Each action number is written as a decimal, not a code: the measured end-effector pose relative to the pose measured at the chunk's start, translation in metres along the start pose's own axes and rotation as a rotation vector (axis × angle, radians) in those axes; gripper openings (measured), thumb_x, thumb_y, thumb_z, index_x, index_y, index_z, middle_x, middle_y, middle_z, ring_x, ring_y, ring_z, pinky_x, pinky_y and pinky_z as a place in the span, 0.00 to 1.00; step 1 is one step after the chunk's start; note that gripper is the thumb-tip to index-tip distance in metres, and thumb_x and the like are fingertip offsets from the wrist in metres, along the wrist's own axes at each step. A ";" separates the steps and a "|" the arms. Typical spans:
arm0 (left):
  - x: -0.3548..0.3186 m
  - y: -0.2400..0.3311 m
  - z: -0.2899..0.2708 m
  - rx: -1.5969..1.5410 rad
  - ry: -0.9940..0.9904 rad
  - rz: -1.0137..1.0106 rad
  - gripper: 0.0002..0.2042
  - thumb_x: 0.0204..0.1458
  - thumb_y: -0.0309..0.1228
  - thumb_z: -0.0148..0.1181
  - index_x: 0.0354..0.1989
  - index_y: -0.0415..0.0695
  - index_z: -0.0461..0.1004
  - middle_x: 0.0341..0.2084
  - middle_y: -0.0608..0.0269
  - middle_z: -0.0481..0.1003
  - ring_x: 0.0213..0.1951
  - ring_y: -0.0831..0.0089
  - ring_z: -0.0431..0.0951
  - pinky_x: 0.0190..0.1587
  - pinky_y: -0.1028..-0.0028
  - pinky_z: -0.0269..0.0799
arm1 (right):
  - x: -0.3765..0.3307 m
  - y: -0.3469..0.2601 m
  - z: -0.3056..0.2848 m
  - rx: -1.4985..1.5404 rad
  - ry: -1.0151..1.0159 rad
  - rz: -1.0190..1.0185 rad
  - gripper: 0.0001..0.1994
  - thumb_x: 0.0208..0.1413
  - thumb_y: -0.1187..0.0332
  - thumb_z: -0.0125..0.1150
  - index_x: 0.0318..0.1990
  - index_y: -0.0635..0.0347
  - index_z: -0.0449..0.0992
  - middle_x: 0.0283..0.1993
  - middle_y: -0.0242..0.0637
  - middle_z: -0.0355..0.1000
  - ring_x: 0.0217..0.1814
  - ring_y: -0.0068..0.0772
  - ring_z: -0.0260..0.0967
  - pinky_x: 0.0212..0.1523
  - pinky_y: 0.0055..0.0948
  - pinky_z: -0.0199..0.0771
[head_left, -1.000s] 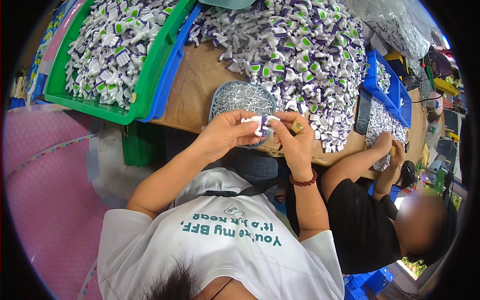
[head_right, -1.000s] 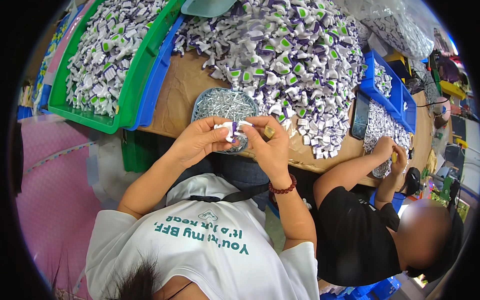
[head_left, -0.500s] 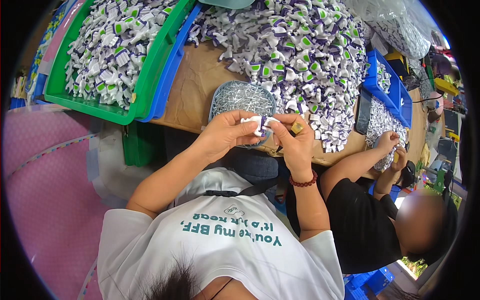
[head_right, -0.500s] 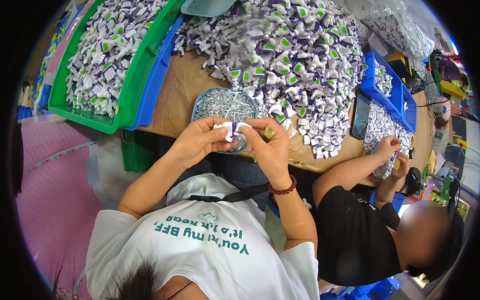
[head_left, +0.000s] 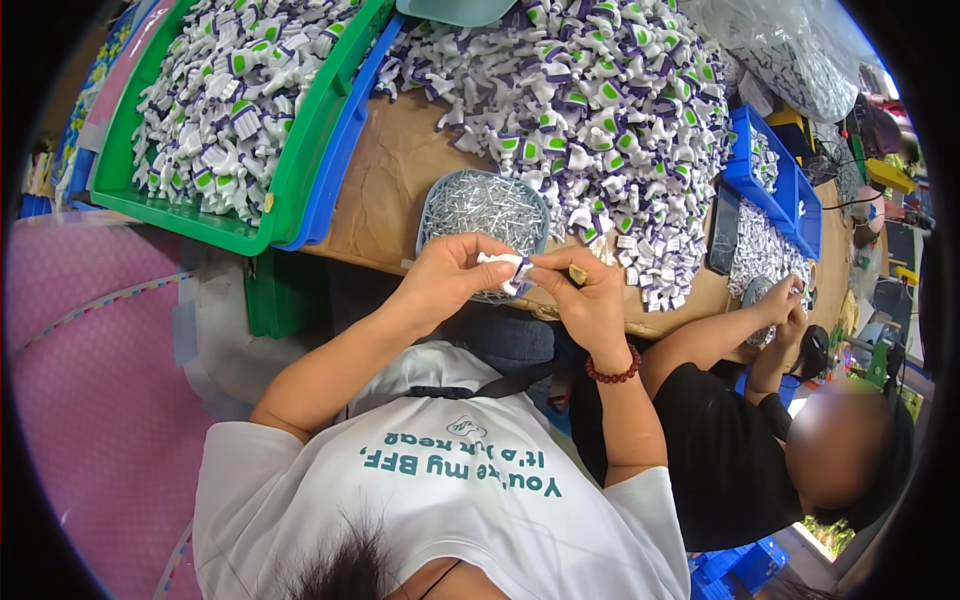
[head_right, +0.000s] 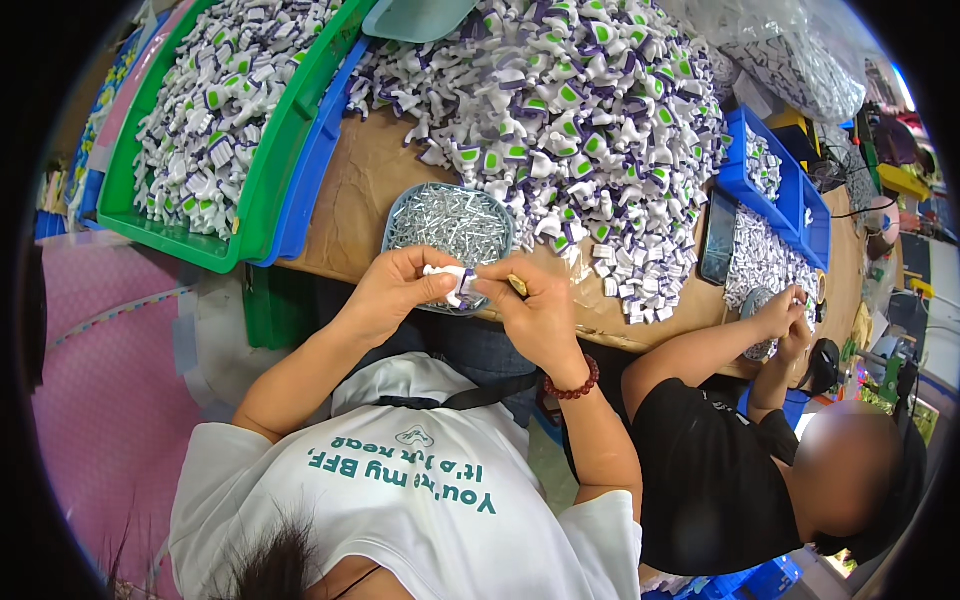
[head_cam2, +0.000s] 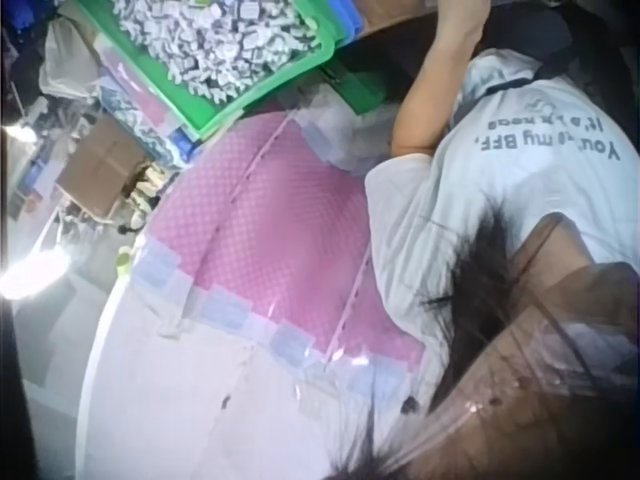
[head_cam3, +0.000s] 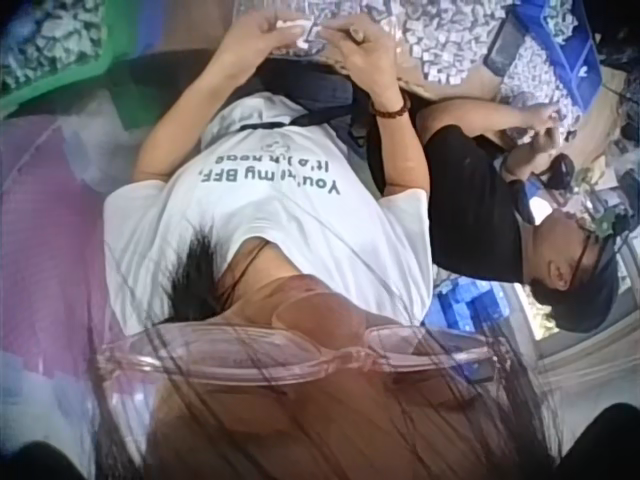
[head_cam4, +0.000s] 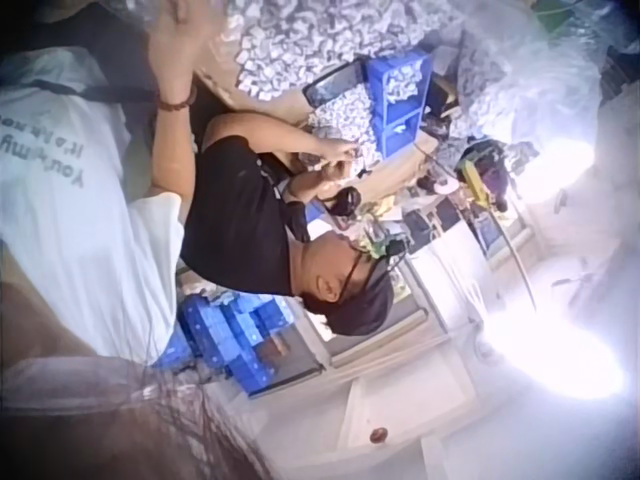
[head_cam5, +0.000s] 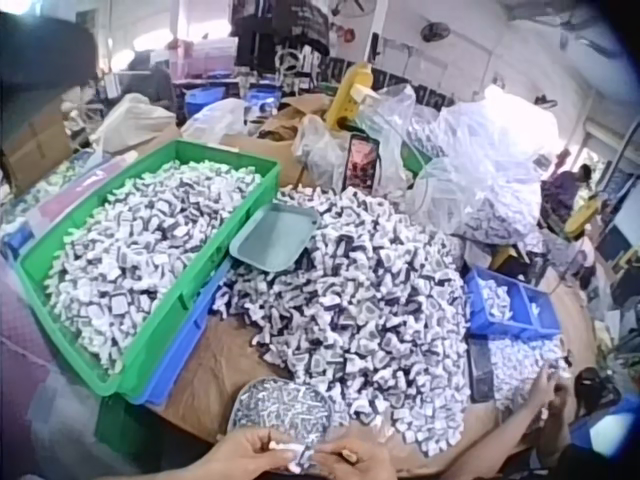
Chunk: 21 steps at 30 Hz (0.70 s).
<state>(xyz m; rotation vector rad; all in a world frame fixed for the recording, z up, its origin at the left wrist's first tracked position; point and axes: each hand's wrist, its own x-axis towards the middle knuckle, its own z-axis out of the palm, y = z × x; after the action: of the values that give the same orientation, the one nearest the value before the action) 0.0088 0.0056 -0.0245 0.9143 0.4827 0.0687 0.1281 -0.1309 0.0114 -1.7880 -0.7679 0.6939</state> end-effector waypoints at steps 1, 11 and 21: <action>-0.001 0.000 0.001 0.010 0.007 0.014 0.09 0.48 0.28 0.60 0.36 0.37 0.73 0.28 0.66 0.75 0.29 0.82 0.72 0.33 0.83 0.68 | 0.000 -0.001 0.000 -0.024 -0.001 0.005 0.03 0.45 0.78 0.61 0.29 0.64 0.76 0.23 0.34 0.71 0.27 0.23 0.65 0.30 0.22 0.63; -0.009 0.010 0.012 0.561 0.068 0.268 0.08 0.49 0.27 0.58 0.36 0.37 0.72 0.28 0.64 0.75 0.29 0.82 0.72 0.32 0.80 0.68 | 0.002 -0.004 0.004 -0.162 0.028 -0.059 0.03 0.46 0.76 0.60 0.30 0.64 0.75 0.25 0.39 0.72 0.26 0.30 0.68 0.28 0.24 0.66; -0.006 0.019 0.002 0.399 -0.099 -0.121 0.10 0.55 0.32 0.50 0.38 0.38 0.68 0.25 0.63 0.72 0.25 0.76 0.70 0.28 0.75 0.65 | 0.006 -0.018 -0.012 -0.202 -0.069 -0.091 0.13 0.51 0.75 0.55 0.46 0.62 0.70 0.31 0.40 0.72 0.29 0.30 0.69 0.31 0.25 0.67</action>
<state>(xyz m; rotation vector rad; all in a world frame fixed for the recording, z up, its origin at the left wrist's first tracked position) 0.0072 0.0140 -0.0064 1.2696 0.4668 -0.1887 0.1377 -0.1285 0.0314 -1.9046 -0.9890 0.6386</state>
